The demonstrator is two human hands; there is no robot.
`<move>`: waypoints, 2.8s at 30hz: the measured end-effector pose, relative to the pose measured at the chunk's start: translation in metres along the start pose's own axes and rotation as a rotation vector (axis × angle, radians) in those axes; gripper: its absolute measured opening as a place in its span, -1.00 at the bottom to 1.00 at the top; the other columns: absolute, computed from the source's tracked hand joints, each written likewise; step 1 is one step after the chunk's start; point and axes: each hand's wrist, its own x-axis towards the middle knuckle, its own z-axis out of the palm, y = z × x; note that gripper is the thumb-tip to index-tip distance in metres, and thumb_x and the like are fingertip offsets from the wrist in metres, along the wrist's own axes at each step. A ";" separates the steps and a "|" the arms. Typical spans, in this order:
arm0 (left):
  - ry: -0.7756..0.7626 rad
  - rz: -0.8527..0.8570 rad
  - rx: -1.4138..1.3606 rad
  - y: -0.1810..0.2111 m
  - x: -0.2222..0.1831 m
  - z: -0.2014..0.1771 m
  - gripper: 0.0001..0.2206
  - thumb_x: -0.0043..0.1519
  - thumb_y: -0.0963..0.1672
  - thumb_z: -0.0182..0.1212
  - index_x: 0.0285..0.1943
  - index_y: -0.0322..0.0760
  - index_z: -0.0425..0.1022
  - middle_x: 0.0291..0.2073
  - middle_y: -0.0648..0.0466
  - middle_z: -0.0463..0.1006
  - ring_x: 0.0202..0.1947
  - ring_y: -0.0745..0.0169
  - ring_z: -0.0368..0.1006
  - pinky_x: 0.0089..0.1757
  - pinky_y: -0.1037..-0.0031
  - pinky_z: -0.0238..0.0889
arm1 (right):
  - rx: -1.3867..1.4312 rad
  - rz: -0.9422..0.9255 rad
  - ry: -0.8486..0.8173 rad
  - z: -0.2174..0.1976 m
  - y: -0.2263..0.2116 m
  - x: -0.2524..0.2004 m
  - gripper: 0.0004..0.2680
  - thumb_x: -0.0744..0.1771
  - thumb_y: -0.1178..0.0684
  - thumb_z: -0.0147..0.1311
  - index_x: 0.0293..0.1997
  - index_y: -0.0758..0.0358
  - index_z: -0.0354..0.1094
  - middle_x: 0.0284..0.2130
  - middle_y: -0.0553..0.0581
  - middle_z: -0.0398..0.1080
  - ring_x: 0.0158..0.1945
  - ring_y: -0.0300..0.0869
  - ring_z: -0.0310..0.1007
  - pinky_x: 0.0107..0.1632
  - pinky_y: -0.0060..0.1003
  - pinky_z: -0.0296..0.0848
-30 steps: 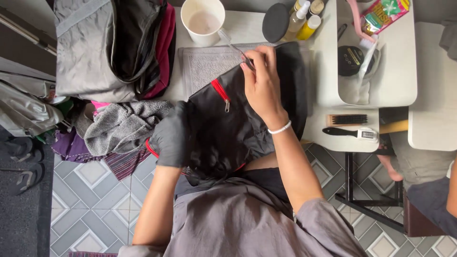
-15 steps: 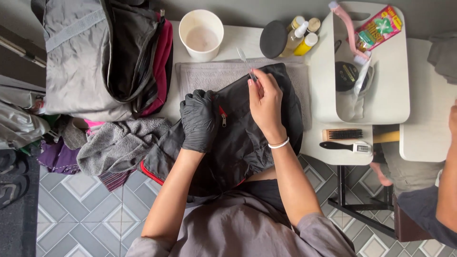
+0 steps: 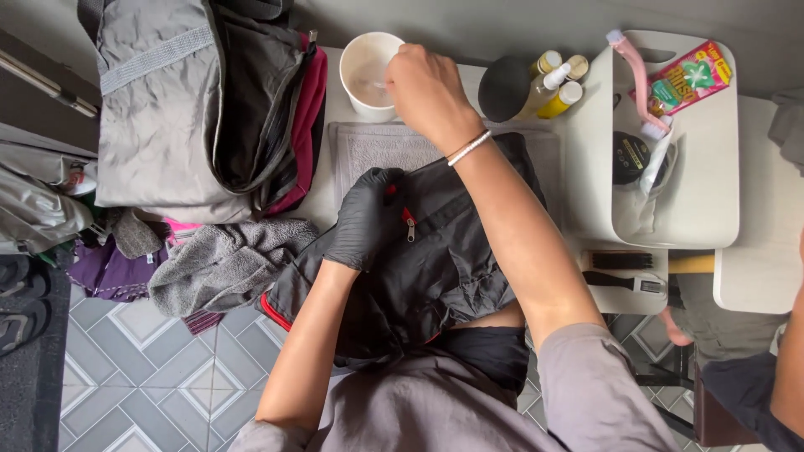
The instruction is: Scrubbing a black bag with a toothbrush and cleaning solution to remove stains or dirt, followed by wiping with a cloth.
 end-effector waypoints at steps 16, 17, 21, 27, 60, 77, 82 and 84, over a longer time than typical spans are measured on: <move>0.040 -0.041 0.037 0.027 -0.021 -0.025 -0.80 0.32 -0.07 -0.02 -0.29 -0.19 0.45 -0.32 -0.14 0.52 -0.27 -0.29 0.47 -0.30 0.05 0.23 | 0.337 0.111 0.150 -0.049 -0.020 -0.041 -0.84 0.34 0.19 0.00 -0.40 0.27 0.53 -0.59 0.06 0.51 -0.52 -0.04 0.47 -0.55 -0.09 0.36; 0.069 0.011 0.174 0.026 -0.022 -0.025 -0.82 0.30 -0.08 0.00 -0.33 -0.18 0.40 -0.37 -0.11 0.46 -0.33 -0.33 0.41 -0.34 -0.03 0.20 | 0.360 0.112 0.133 -0.049 -0.021 -0.041 -0.84 0.34 0.18 0.01 -0.38 0.26 0.54 -0.59 0.09 0.52 -0.53 -0.01 0.49 -0.52 -0.08 0.38; 0.164 0.116 0.282 0.004 -0.024 -0.014 -0.80 0.36 -0.02 -0.04 -0.18 -0.15 0.42 -0.27 -0.13 0.42 -0.27 -0.32 0.35 -0.30 -0.08 0.17 | 0.479 0.069 0.109 -0.044 -0.022 -0.043 -0.87 0.32 0.15 0.04 -0.39 0.21 0.52 -0.71 0.02 0.42 -0.63 -0.14 0.31 -0.30 -0.19 0.41; 0.241 0.238 0.366 -0.010 -0.030 -0.004 -0.80 0.32 -0.02 0.05 -0.01 -0.10 0.44 -0.15 -0.03 0.42 -0.22 -0.18 0.34 -0.20 0.03 0.24 | 0.623 0.051 0.172 -0.045 -0.014 -0.054 -0.91 0.35 0.13 0.12 -0.32 0.20 0.54 -0.52 -0.02 0.48 -0.43 -0.30 0.39 -0.32 -0.33 0.35; 0.248 0.174 0.378 -0.014 -0.022 -0.001 -0.90 0.30 -0.02 0.20 -0.11 0.02 0.53 -0.27 0.07 0.47 -0.17 -0.10 0.48 -0.23 -0.02 0.49 | 0.469 0.275 0.464 0.017 -0.055 -0.280 -0.80 0.35 0.24 0.08 0.07 0.28 0.54 -0.39 0.18 0.43 -0.26 0.04 0.56 -0.21 -0.19 0.53; 0.245 0.178 0.404 -0.013 -0.023 -0.003 -0.89 0.31 -0.01 0.18 -0.07 0.04 0.54 -0.26 0.07 0.48 -0.18 -0.09 0.49 -0.23 0.00 0.49 | 0.456 0.269 0.467 0.011 -0.051 -0.279 -0.85 0.35 0.24 0.10 -0.03 0.28 0.55 -0.39 0.20 0.43 -0.26 0.08 0.55 -0.22 -0.18 0.53; 0.246 0.164 0.380 -0.011 -0.027 -0.004 -0.88 0.32 -0.02 0.19 -0.03 0.05 0.55 -0.24 0.07 0.50 -0.17 -0.11 0.49 -0.23 -0.01 0.49 | 0.391 0.345 0.520 0.009 -0.042 -0.281 -0.85 0.38 0.26 0.01 -0.01 0.36 0.50 -0.39 0.19 0.38 -0.31 0.07 0.53 -0.29 -0.21 0.49; 0.253 0.171 0.400 -0.018 -0.022 0.000 -0.88 0.29 -0.02 0.22 -0.04 0.06 0.55 -0.25 0.08 0.49 -0.18 -0.09 0.49 -0.24 0.00 0.49 | 0.524 0.299 0.446 0.016 -0.058 -0.281 -0.86 0.34 0.24 0.12 -0.07 0.26 0.57 -0.44 0.15 0.45 -0.35 0.00 0.55 -0.32 -0.28 0.52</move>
